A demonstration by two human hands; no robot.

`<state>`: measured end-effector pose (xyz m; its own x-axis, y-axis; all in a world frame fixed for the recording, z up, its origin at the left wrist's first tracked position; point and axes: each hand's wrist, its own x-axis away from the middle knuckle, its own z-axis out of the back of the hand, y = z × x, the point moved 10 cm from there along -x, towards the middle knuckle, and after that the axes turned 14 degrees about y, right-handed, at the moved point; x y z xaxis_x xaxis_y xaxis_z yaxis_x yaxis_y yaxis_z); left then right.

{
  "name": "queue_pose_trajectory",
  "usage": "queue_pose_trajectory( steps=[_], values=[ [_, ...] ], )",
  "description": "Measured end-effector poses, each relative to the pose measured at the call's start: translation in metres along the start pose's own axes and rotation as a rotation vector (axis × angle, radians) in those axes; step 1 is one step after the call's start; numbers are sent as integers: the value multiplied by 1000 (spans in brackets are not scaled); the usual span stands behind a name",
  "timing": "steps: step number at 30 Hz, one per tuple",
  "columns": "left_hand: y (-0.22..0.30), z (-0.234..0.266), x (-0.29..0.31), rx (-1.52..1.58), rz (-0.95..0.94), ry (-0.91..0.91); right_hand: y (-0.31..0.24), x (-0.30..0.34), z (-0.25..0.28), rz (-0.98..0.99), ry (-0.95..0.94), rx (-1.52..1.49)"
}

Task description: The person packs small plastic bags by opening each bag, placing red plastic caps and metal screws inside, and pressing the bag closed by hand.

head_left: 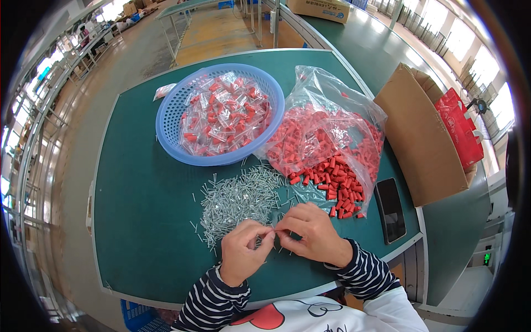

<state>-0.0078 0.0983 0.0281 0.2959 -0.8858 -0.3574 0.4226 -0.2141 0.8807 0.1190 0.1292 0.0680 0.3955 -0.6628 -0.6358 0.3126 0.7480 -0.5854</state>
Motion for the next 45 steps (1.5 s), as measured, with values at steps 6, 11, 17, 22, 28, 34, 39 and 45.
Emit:
queue_pose_trajectory(
  steps=[6,11,17,22,28,34,39,45],
  values=[
    [-12,-3,4,22,98,-11,-13,2,-9,114,-40,85],
    [-12,11,0,-92,64,134,-16,1,-8,114,-26,63],
    [-24,11,1,40,249,74,-3,-1,-1,-17,53,-15],
    [-29,5,6,167,366,40,7,6,-4,-121,35,-80],
    [-32,6,5,164,309,67,-11,2,-8,60,-20,-43],
    [-18,6,3,120,189,35,-9,5,-17,57,-105,58],
    [-22,17,-4,179,308,195,-7,1,-8,60,-39,-28],
    [-46,-7,12,548,607,-26,-15,-1,-1,129,-12,-72]
  ],
)
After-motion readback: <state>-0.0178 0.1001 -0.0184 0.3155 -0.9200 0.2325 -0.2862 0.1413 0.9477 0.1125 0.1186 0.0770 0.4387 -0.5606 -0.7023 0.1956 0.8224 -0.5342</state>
